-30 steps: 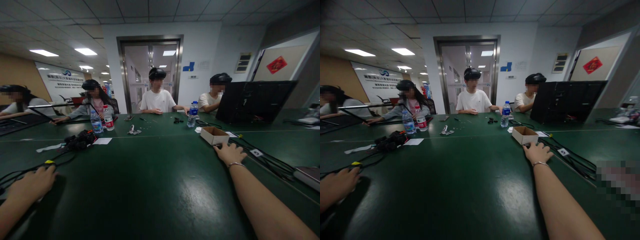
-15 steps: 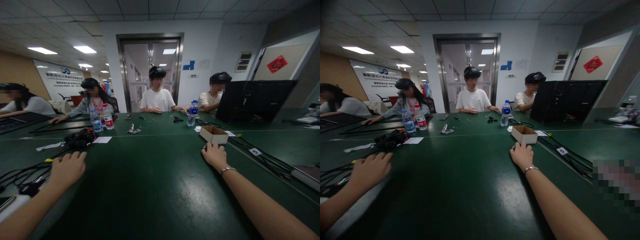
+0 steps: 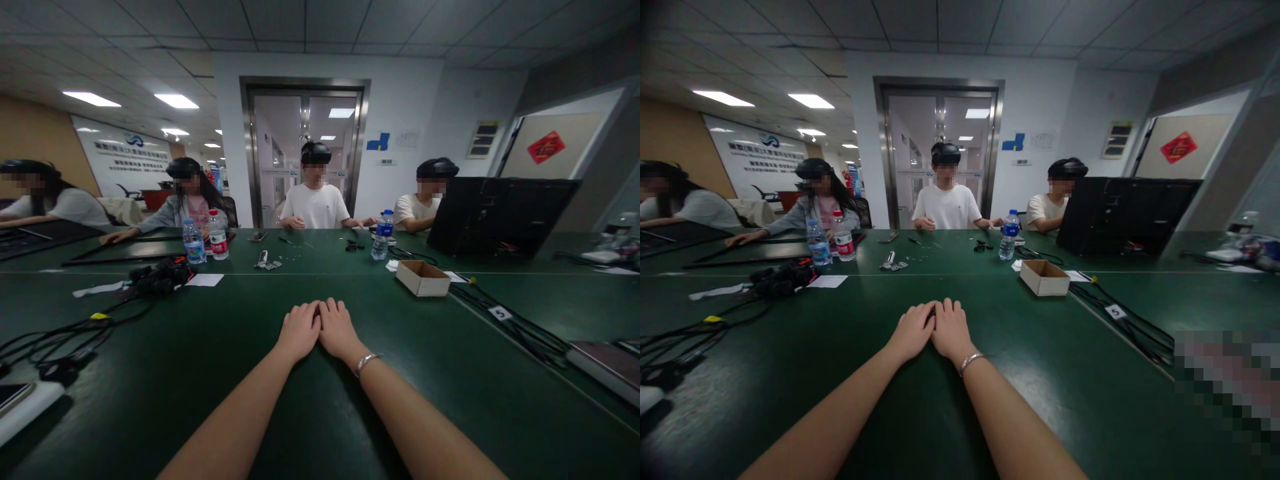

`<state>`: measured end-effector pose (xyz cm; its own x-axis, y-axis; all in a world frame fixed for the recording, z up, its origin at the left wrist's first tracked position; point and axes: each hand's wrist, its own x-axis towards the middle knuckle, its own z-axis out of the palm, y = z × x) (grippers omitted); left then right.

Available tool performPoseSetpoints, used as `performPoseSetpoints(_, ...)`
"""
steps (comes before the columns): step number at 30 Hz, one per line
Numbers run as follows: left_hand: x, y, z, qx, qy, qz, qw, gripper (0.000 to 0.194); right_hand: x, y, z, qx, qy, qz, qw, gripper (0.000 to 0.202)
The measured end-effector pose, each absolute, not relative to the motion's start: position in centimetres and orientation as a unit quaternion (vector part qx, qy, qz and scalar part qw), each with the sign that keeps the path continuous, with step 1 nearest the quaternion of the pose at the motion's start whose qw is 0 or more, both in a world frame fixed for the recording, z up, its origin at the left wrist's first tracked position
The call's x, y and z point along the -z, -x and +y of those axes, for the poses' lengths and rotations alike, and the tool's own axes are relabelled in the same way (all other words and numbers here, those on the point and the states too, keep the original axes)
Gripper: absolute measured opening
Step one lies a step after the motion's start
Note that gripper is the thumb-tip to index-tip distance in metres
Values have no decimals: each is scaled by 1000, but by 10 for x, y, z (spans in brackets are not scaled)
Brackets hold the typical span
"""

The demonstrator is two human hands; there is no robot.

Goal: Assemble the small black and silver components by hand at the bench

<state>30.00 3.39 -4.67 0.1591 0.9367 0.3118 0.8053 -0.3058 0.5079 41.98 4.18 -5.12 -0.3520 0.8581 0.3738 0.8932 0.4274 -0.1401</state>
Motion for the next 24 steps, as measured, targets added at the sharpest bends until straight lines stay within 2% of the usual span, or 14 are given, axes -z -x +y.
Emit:
performPoseSetpoints(7,50,-291,44,-317,-730,591,131,31,52,-427,47,24,504,-842,193,27)
performPoseSetpoints(13,53,-281,49,-317,-746,571,128,32,51,-437,51,-37,457,-863,212,39)
performPoseSetpoints(20,51,-279,57,-300,-711,631,83,32,55,-442,64,-155,459,-802,350,39)
performPoseSetpoints(24,53,-275,58,-370,-681,613,156,21,53,-444,66,-176,499,-733,427,26)
